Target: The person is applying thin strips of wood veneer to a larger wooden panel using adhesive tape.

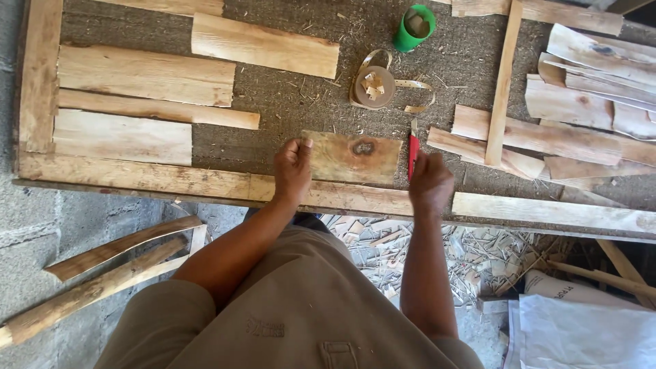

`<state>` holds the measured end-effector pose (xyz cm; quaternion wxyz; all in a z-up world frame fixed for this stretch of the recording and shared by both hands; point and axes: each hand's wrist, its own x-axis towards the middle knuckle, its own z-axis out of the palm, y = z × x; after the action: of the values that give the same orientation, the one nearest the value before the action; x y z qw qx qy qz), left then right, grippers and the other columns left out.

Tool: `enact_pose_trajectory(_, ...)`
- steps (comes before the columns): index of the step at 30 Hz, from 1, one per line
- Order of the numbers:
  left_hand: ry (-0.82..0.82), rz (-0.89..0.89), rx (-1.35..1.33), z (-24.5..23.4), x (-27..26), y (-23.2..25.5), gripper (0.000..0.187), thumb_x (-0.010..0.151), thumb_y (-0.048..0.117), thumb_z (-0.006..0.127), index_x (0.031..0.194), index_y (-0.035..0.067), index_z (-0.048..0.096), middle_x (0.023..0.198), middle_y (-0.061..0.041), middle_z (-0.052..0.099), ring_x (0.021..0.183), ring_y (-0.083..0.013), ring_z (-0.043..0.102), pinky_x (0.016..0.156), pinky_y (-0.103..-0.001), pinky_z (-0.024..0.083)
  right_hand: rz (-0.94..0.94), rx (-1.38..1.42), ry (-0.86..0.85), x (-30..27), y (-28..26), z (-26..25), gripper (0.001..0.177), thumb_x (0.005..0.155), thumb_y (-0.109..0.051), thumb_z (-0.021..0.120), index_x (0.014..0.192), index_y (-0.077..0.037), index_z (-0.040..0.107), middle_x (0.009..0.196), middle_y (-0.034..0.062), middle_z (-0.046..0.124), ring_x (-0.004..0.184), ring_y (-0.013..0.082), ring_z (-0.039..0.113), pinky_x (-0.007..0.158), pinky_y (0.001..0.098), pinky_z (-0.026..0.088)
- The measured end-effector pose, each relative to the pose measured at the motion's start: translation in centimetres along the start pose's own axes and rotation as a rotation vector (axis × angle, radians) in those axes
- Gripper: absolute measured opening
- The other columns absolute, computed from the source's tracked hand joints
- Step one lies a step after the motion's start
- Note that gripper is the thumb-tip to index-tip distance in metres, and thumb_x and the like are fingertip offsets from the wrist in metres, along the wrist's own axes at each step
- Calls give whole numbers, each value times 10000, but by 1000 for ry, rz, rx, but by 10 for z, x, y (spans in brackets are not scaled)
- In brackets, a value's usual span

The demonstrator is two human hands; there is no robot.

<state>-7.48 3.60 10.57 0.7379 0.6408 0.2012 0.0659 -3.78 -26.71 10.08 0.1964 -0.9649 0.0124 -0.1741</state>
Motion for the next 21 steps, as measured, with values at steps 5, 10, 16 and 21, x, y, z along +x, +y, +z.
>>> enact_pose_trajectory(5,52,-106,-46,-13,24,-4,274,1042,243,618,796,123,630,629,67,526,504,-47,357,423,-254,298,305,-205,-351,-49,84,-69,468,1117,-476,531,875,-85,619,815,142,651,719,291,617,637,471,479)
enact_pose_trajectory(10,25,-36,-50,-25,33,-14,291,1069,230,638,803,111,637,656,64,513,560,-43,365,477,-243,300,744,-355,-639,-59,78,-139,636,978,-612,503,1325,-90,613,1304,224,624,1184,402,595,977,584,474)
enact_pose_trajectory(16,-92,-54,-89,-4,18,0,241,1064,211,650,854,96,681,714,62,560,619,-44,417,536,-237,363,605,676,-298,-27,27,-115,1126,819,-907,206,1599,-100,292,1617,224,390,1476,397,440,1188,550,415)
enact_pose_trajectory(21,-161,-135,-42,10,0,-1,227,1028,208,636,832,94,651,671,69,542,568,-42,412,495,-231,357,553,1423,-383,-12,-32,-33,1182,838,-910,219,1668,-68,204,1663,240,350,1506,413,401,1235,533,338)
